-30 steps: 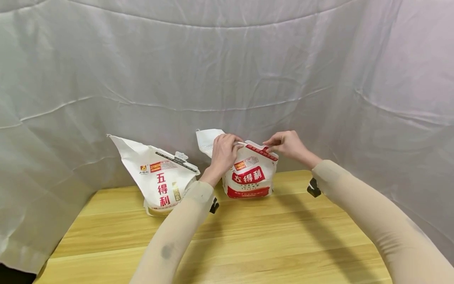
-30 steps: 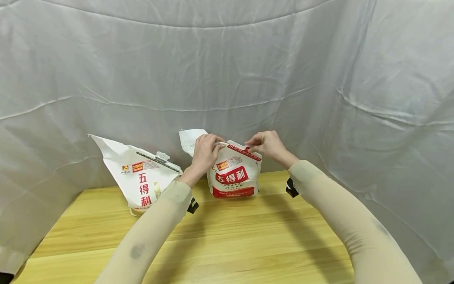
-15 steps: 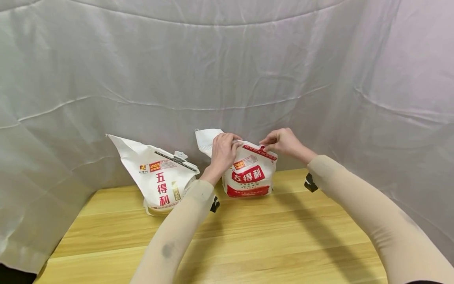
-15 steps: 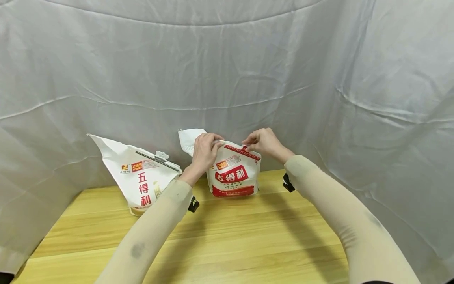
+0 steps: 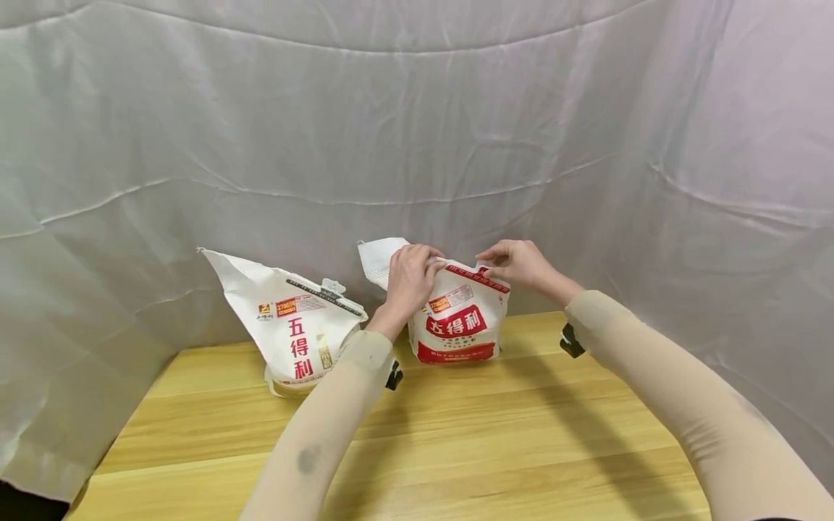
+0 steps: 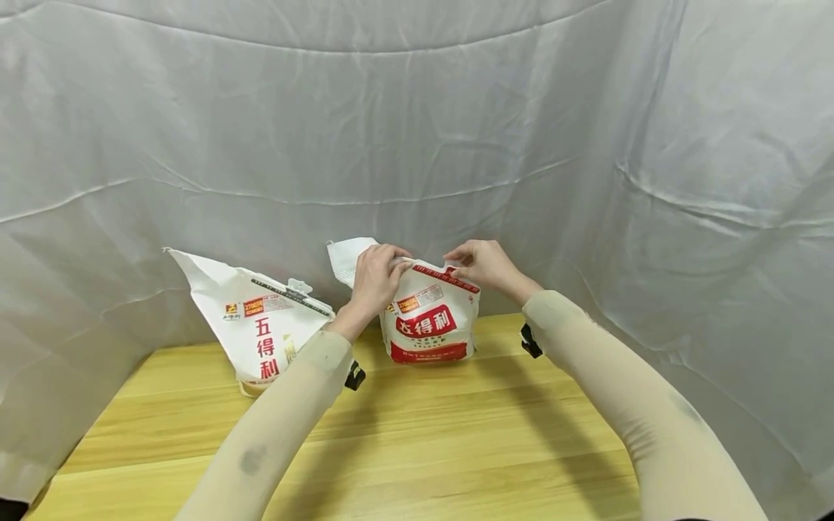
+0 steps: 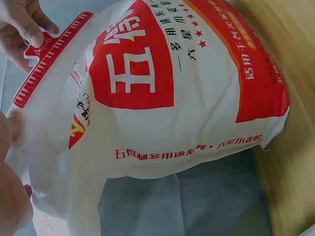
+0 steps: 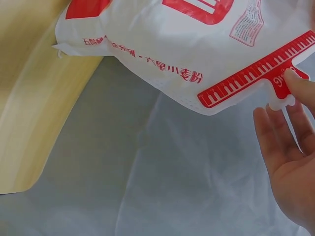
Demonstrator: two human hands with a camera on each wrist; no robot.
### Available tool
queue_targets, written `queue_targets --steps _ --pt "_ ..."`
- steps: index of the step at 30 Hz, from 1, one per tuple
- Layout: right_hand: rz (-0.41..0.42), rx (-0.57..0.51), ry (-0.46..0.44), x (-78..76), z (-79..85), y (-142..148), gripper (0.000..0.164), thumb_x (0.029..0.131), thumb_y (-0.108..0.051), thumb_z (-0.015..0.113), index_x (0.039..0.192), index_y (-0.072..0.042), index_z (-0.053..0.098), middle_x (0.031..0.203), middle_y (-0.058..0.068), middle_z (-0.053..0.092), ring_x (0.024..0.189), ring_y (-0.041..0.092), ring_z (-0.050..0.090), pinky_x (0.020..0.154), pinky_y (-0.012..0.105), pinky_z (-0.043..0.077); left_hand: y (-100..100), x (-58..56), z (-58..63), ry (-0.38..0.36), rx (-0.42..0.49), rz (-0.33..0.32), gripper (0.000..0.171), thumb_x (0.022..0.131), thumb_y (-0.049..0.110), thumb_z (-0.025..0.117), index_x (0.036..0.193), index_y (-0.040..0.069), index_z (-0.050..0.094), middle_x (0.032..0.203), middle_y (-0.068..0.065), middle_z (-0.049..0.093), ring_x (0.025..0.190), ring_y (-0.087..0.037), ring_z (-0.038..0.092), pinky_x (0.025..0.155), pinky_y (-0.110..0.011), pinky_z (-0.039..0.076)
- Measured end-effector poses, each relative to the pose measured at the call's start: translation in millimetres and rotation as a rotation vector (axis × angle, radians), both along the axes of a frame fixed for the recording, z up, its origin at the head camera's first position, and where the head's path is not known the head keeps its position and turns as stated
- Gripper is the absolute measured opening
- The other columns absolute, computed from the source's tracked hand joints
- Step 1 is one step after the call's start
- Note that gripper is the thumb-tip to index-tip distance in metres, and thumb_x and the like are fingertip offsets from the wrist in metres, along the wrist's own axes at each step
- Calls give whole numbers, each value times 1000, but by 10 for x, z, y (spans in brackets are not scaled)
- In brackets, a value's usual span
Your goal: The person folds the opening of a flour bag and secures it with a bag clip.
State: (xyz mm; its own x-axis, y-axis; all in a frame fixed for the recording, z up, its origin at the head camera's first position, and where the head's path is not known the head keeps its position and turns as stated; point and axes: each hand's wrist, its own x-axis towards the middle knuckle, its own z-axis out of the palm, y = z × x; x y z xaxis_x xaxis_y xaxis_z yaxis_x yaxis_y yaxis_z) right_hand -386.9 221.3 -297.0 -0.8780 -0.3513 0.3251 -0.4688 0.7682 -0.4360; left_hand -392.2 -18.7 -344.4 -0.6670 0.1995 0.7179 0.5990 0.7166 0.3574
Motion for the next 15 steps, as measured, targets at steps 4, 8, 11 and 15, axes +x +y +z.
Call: queue_targets --steps 4,8,11,15 --pt "7 7 24 -12 -25 -1 34 92 -7 79 125 -2 74 120 18 71 106 34 70 91 48 59 -18 -4 22 22 -26 3 14 101 22 70 110 13 74 110 -3 75 115 -26 61 111 -44 40" --pt "8 18 39 0 -41 -5 37 94 -11 77 130 -2 71 122 19 71 108 34 70 90 48 59 -37 6 31 53 -84 4 21 99 22 71 118 12 74 119 -4 72 124 -26 58 112 -44 39" --pt "5 17 44 31 -56 2 39 97 -14 74 133 -1 69 124 20 70 109 36 70 91 49 59 -49 27 15 73 -141 -6 32 99 24 71 128 11 70 131 -7 68 136 -27 51 117 -44 35" --pt "1 -9 58 73 -78 22 40 98 -17 72 135 -2 67 131 20 68 114 38 68 94 51 57 -65 62 -16 74 -175 -22 48 100 27 70 143 10 60 149 -8 57 150 -29 37 124 -46 26"
